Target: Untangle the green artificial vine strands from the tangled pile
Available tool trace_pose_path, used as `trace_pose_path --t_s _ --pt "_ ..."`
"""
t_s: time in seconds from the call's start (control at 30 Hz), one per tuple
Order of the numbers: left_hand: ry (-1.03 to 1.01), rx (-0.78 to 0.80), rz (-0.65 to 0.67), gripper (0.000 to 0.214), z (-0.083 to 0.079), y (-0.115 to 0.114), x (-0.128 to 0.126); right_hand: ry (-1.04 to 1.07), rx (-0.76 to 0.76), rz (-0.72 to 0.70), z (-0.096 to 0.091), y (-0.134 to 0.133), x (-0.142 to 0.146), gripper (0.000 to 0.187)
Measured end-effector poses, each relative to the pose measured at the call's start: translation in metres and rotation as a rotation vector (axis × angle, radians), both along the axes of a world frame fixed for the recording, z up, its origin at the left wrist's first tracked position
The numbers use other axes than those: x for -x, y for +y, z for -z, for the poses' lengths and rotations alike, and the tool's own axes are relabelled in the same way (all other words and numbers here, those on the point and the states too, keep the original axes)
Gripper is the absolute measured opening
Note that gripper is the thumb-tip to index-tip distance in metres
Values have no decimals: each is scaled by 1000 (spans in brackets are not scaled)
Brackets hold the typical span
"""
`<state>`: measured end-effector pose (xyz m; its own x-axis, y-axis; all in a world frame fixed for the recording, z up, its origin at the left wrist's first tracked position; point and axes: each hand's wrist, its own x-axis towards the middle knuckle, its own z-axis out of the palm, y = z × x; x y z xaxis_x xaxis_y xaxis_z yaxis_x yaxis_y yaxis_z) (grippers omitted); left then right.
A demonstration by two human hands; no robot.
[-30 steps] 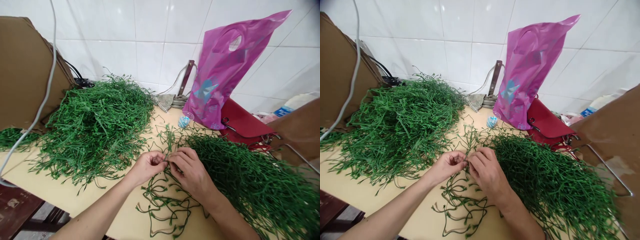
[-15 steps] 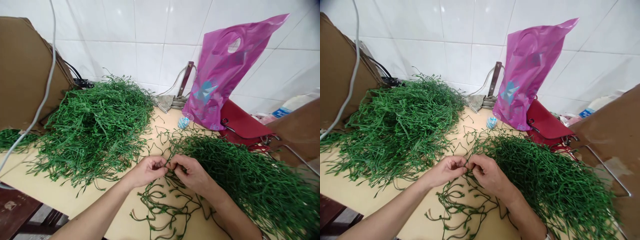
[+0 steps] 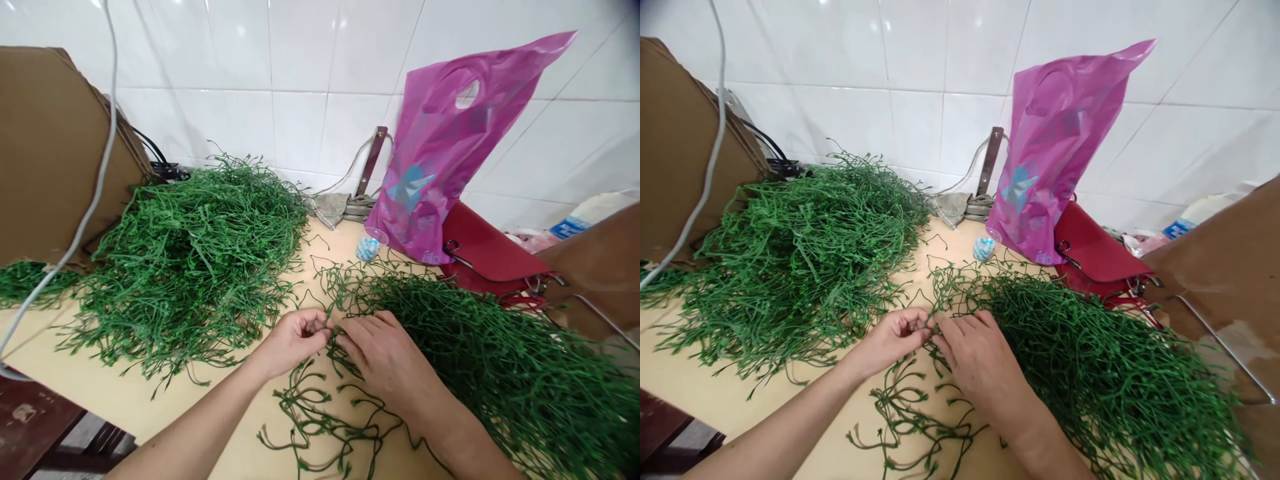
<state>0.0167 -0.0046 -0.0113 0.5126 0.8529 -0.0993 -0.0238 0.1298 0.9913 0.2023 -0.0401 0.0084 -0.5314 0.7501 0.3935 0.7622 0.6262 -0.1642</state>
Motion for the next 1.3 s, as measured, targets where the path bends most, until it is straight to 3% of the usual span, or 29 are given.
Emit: trace_pose_path --t_s 0.1,0.2,0.3,0.4,0.5,0.57,0.67,0.77,0.87,1.0,1.13,1.3 --pt "57 -11 71 15 -3 -2 3 127 321 17 -3 1 -3 31" --pt "18 22 184 9 -4 0 8 416 756 -129 -3 7 -12 40" --pt "-50 50 185 14 1 2 13 602 894 -211 3 14 -23 52" --pt "-87 71 51 21 8 4 13 662 845 -129 9 20 -30 52" --pt "-190 147 -82 28 14 6 9 709 734 -24 11 23 -28 34" --pt "-255 178 -124 35 15 7 7 710 533 62 9 22 -24 25" --pt "-273 170 -138 43 14 7 4 648 164 177 3 17 -18 28" --pt "-250 143 -143 40 12 6 2 566 -20 175 -1 11 -9 23" --pt "-198 78 -125 37 11 5 1 505 -8 99 0 7 1 16" --pt "-129 13 -98 42 9 4 1 533 129 39 8 6 9 7" --pt "-85 -5 -46 39 6 4 1 585 252 34 12 7 10 12" --pt "-59 19 56 37 3 3 4 341 160 45 9 6 13 16"
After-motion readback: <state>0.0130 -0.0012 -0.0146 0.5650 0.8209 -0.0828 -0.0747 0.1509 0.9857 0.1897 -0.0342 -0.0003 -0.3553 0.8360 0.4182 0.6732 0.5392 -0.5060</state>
